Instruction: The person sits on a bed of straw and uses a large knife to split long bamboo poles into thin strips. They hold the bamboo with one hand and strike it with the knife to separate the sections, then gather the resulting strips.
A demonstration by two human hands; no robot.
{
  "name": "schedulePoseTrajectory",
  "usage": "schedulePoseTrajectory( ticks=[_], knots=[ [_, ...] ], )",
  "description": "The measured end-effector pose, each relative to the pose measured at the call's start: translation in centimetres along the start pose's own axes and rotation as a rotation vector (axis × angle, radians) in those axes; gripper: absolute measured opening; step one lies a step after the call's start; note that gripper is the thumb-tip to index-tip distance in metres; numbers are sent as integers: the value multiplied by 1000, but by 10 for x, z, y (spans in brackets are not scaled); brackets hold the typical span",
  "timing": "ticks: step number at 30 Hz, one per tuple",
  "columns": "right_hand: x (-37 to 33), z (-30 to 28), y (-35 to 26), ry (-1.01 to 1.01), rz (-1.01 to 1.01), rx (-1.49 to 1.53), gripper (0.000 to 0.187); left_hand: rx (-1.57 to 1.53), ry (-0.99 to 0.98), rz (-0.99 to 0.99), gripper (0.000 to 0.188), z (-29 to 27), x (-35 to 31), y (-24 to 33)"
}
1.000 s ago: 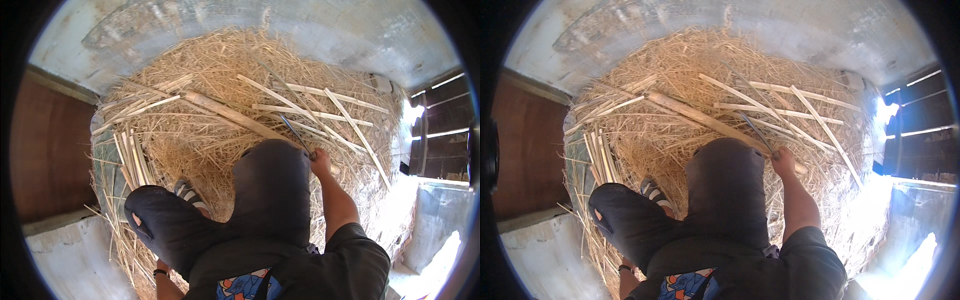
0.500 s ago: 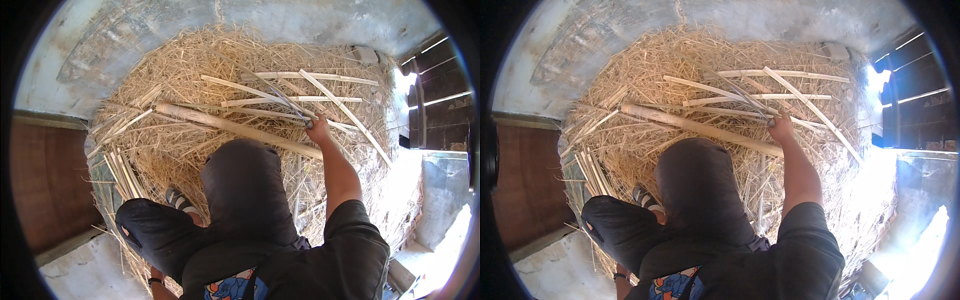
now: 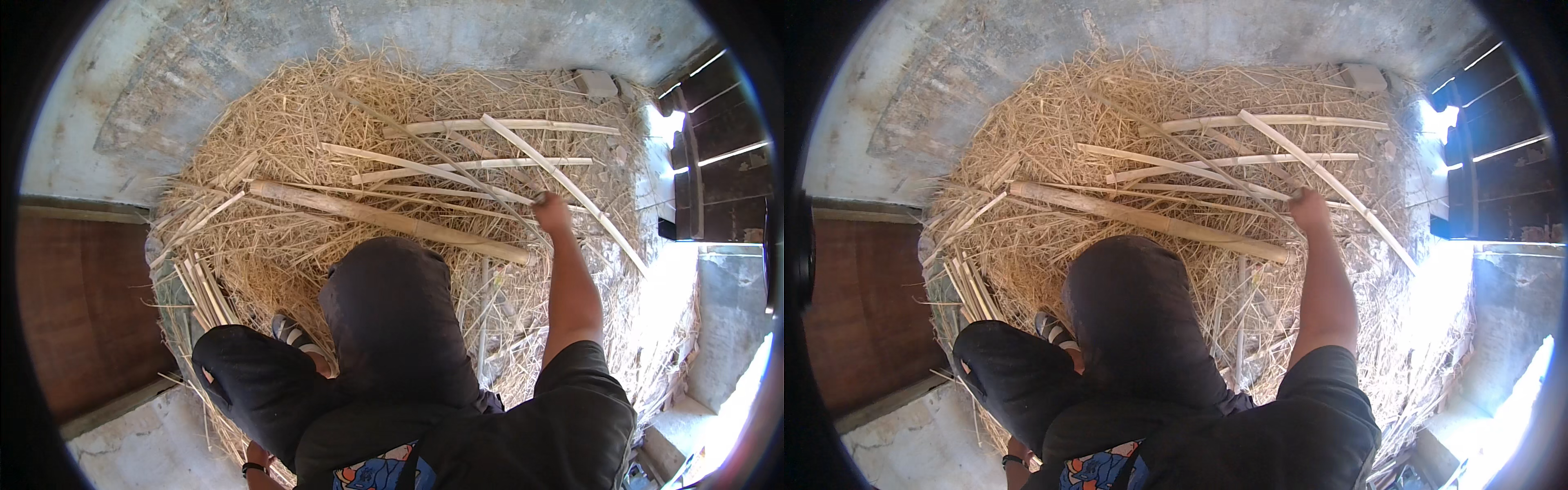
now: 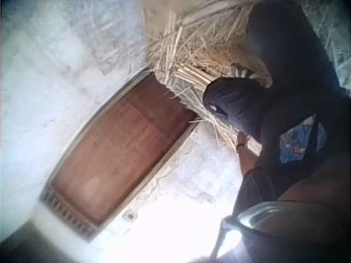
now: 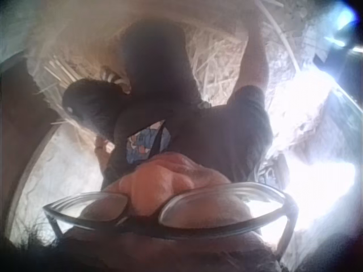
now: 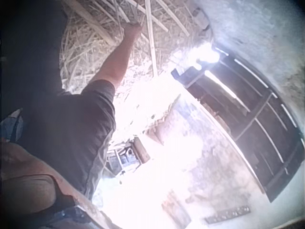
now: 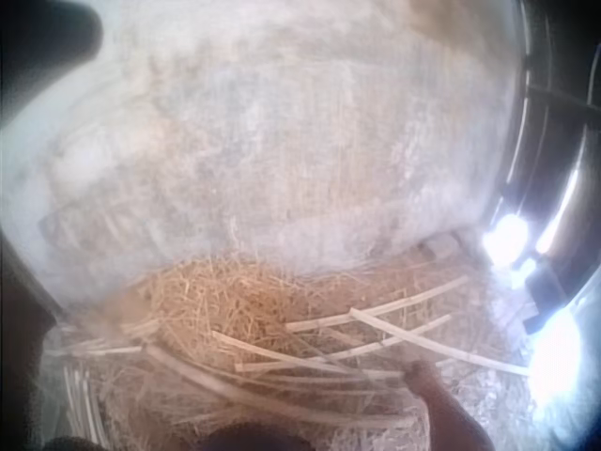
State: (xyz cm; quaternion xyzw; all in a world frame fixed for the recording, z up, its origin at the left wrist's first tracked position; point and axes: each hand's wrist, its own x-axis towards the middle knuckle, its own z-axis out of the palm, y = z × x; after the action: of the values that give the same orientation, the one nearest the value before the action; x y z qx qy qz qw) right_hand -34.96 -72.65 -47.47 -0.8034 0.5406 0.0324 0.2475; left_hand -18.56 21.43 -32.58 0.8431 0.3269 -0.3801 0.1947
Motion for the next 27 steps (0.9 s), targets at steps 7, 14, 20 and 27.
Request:
schedulePoseTrajectory(
  ticks=[7, 14, 20, 27],
  knots=[
    [60, -33, 57, -71, 206, -263, 41, -12, 43, 109, 34, -12, 5, 28],
    [-1, -53, 50, -442, -210, -700, 35, 59, 39, 188, 34, -5, 12, 21],
    [-51, -93, 36, -656, -188, -515, 44, 86, -69, 216, 31, 9, 32, 1],
    [-27, -20, 53, -67, -220, -205, 47, -16, -85, 190, 26, -4, 35, 17]
  ],
)
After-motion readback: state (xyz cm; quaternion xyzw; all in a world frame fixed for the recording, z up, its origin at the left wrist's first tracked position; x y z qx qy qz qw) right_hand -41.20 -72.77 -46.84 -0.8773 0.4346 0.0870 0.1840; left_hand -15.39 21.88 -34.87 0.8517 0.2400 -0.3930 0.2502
